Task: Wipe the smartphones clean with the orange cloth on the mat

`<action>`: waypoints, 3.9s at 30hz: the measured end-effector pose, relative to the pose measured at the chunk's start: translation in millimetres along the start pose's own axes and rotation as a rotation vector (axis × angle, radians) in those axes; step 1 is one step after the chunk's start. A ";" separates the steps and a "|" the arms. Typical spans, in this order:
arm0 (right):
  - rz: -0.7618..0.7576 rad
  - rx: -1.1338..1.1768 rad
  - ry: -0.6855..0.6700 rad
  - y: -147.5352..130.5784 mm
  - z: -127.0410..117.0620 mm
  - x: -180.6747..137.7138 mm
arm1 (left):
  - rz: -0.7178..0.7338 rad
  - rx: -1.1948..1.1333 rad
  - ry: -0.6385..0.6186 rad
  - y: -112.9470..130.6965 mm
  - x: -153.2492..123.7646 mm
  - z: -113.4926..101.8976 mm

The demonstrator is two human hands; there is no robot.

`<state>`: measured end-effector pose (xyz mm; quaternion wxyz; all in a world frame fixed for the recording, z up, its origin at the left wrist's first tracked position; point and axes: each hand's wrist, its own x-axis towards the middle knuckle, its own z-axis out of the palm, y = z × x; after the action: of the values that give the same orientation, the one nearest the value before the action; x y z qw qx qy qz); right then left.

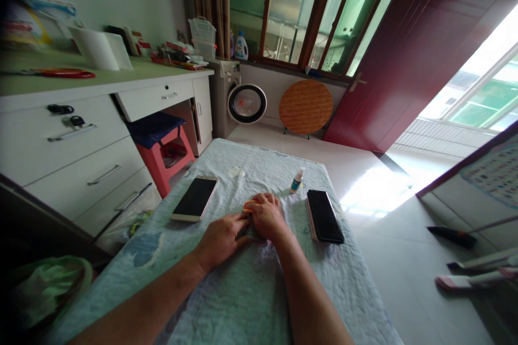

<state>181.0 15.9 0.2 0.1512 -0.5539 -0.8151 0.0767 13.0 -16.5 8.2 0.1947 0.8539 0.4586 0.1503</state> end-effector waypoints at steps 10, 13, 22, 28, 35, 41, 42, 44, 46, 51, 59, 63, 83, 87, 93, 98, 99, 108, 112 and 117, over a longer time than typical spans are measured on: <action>0.104 -0.093 0.040 -9.9 -2.2 10.2 | 0.002 0.047 0.023 2.4 -0.7 2.4; 0.143 -0.123 0.044 -9.3 0.2 12.8 | -0.006 0.076 0.022 2.2 -0.7 3.5; 0.298 -0.232 0.043 5.6 -3.8 6.3 | 0.005 0.090 0.019 1.4 -0.2 5.5; 0.312 -0.313 0.014 5.8 -9.6 -2.1 | 0.003 0.061 0.027 2.5 -0.3 4.8; 0.353 -0.295 -0.038 5.4 -13.6 -9.0 | 0.006 0.038 0.010 4.6 0.5 2.8; 0.357 -0.268 -0.041 2.2 -18.1 -21.0 | 0.004 0.052 0.008 3.6 1.0 3.3; 0.349 -0.268 -0.044 0.6 -18.5 -24.2 | 0.006 0.050 0.009 3.2 1.2 3.7; 0.326 -0.269 -0.057 -3.3 -19.8 -31.5 | 0.010 0.047 0.014 2.3 1.4 4.5; 0.303 -0.271 -0.078 -7.9 -22.3 -39.0 | 0.014 0.048 0.019 1.7 1.3 5.1; 0.219 -0.296 -0.156 -22.2 -34.6 -52.0 | 0.013 0.057 0.027 1.0 0.2 6.7; 0.337 -0.221 -0.087 -24.1 -29.6 -55.3 | 0.023 0.031 0.022 -0.4 0.6 7.2; 0.361 -0.175 -0.065 -18.2 -22.7 -55.6 | 0.026 0.026 0.024 -0.7 0.1 6.7; 0.117 0.026 0.120 -12.4 -7.9 -38.2 | 0.014 -0.169 0.039 -10.9 2.2 4.9; 0.031 0.045 0.064 -22.0 -10.8 -44.4 | 0.004 -0.235 0.039 -13.4 3.4 4.7; -0.058 0.071 0.015 -28.9 -14.1 -52.1 | -0.020 -0.239 0.007 -15.6 4.1 7.3; 0.018 0.015 0.047 -23.6 -13.2 -51.8 | 0.015 -0.266 0.022 -14.4 3.4 5.6; 0.053 -0.003 0.057 -21.7 -12.2 -50.6 | 0.020 -0.268 0.022 -13.6 3.1 4.6; 0.081 -0.024 0.095 -11.2 0.6 -33.9 | 0.008 -0.252 -0.003 -11.6 3.2 0.9; -0.010 0.042 0.069 -16.0 -0.5 -37.0 | 0.043 -0.269 0.010 -13.2 3.7 1.9; -0.079 0.140 0.032 -21.9 -6.5 -46.9 | 0.028 -0.243 -0.021 -13.2 4.6 0.0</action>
<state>179.9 -36.0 5.2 0.2056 -0.5106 -0.8264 0.1188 5.9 -5.9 2.4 0.2992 0.8320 0.4229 0.1985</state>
